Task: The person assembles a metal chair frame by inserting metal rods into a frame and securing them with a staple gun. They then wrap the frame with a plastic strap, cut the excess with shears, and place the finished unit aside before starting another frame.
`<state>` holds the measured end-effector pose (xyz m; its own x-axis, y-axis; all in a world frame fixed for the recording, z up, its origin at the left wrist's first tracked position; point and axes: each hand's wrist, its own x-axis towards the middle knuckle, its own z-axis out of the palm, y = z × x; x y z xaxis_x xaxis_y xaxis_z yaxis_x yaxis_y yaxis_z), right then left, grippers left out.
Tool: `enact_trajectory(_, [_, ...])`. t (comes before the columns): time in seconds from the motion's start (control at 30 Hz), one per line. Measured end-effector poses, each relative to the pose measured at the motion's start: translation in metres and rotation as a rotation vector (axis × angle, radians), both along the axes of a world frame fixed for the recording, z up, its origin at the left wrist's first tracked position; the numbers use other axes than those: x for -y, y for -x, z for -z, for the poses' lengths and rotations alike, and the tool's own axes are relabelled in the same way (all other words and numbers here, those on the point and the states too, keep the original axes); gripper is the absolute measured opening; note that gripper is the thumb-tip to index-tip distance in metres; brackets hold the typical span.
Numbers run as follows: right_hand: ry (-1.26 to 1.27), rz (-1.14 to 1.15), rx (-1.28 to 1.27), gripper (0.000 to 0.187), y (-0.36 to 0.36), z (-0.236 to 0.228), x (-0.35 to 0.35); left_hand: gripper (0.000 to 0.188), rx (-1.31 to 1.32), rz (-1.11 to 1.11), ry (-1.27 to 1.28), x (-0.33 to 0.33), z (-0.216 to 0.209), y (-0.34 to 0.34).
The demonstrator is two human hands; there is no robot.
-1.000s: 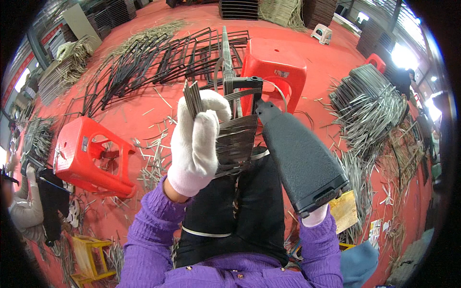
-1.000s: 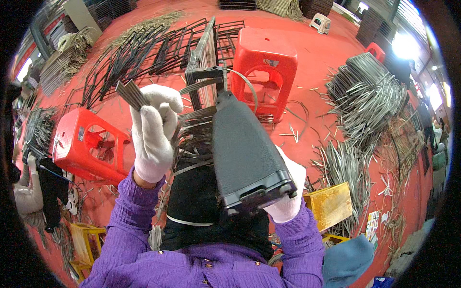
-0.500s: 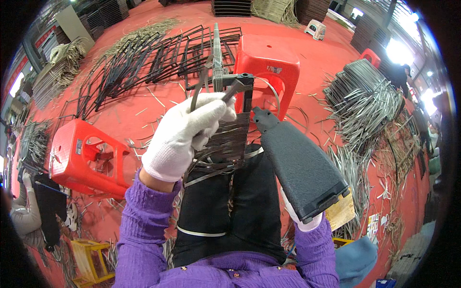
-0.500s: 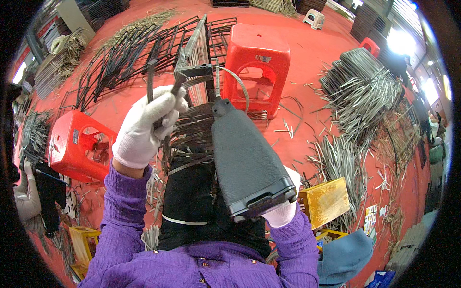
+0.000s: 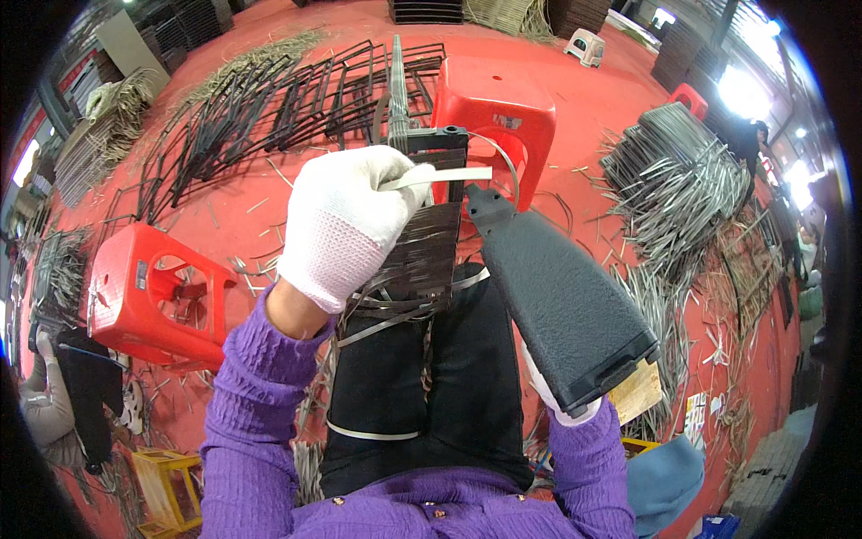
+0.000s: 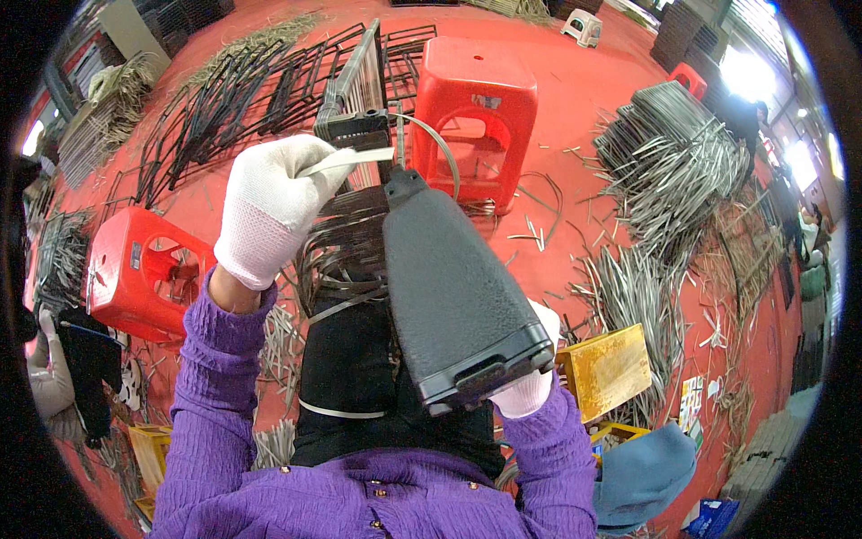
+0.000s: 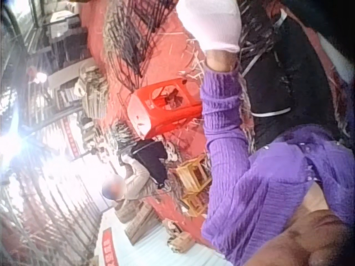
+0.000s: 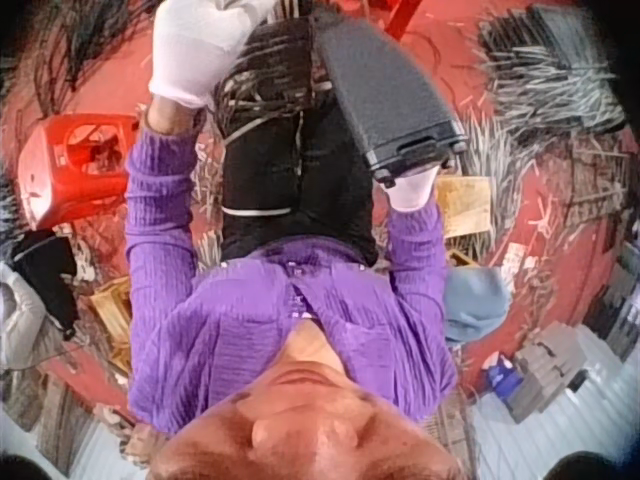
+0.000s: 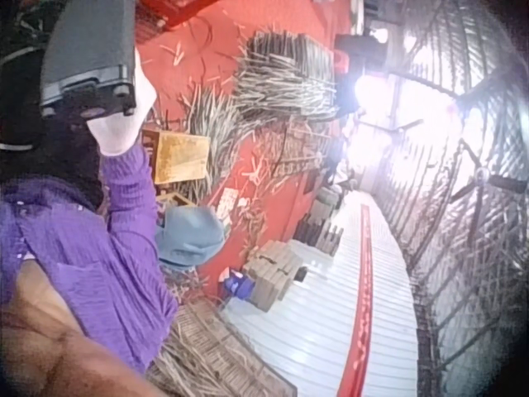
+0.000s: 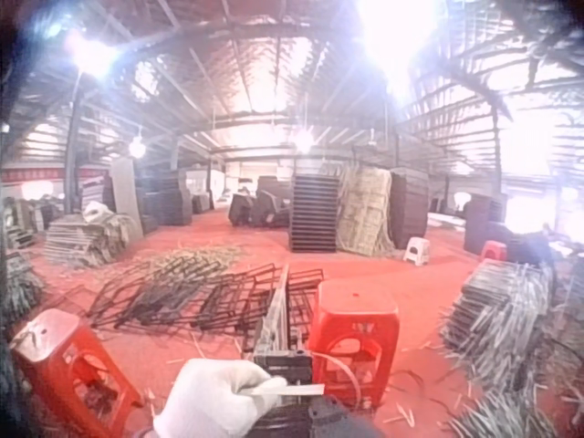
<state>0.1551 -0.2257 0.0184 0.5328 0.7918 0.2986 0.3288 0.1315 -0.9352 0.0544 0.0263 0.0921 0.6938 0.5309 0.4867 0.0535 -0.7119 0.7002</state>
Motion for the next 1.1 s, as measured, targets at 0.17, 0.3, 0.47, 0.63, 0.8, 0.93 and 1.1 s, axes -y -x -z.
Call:
enact_trajectory(0.17, [0.07, 0.055, 0.419, 0.052, -0.008, -0.016, -0.01, 0.024, 0.012, 0.011, -0.012, -0.001, -0.004, -0.003])
enact_trajectory(0.3, [-0.018, 0.092, 0.289, 0.056, -0.005, -0.022, -0.018, 0.023, 0.003, 0.015, 0.016, 0.001, -0.006, -0.003])
enact_trajectory(0.47, [-0.043, 0.115, 0.234, 0.06, -0.008, -0.015, -0.016, 0.023, -0.002, 0.017, 0.026, 0.0, -0.006, -0.001])
enact_trajectory(0.63, [0.056, 0.15, 0.185, 0.077, -0.015, 0.007, -0.017, 0.02, -0.03, 0.038, 0.055, -0.004, -0.007, -0.001])
enact_trajectory(0.8, [-0.059, 0.13, -0.053, 0.051, -0.008, 0.008, -0.015, 0.022, 0.07, -0.016, 0.234, 0.016, 0.007, 0.013])
enact_trajectory(0.93, [0.072, 0.275, 0.223, 0.037, 0.002, 0.016, -0.007, 0.022, 0.084, -0.069, 0.657, 0.032, 0.032, 0.022])
enact_trajectory(1.1, [-0.175, 0.144, -0.602, 0.035, 0.002, 0.049, 0.006, 0.016, 0.688, -0.225, -0.059, 0.041, 0.051, 0.018])
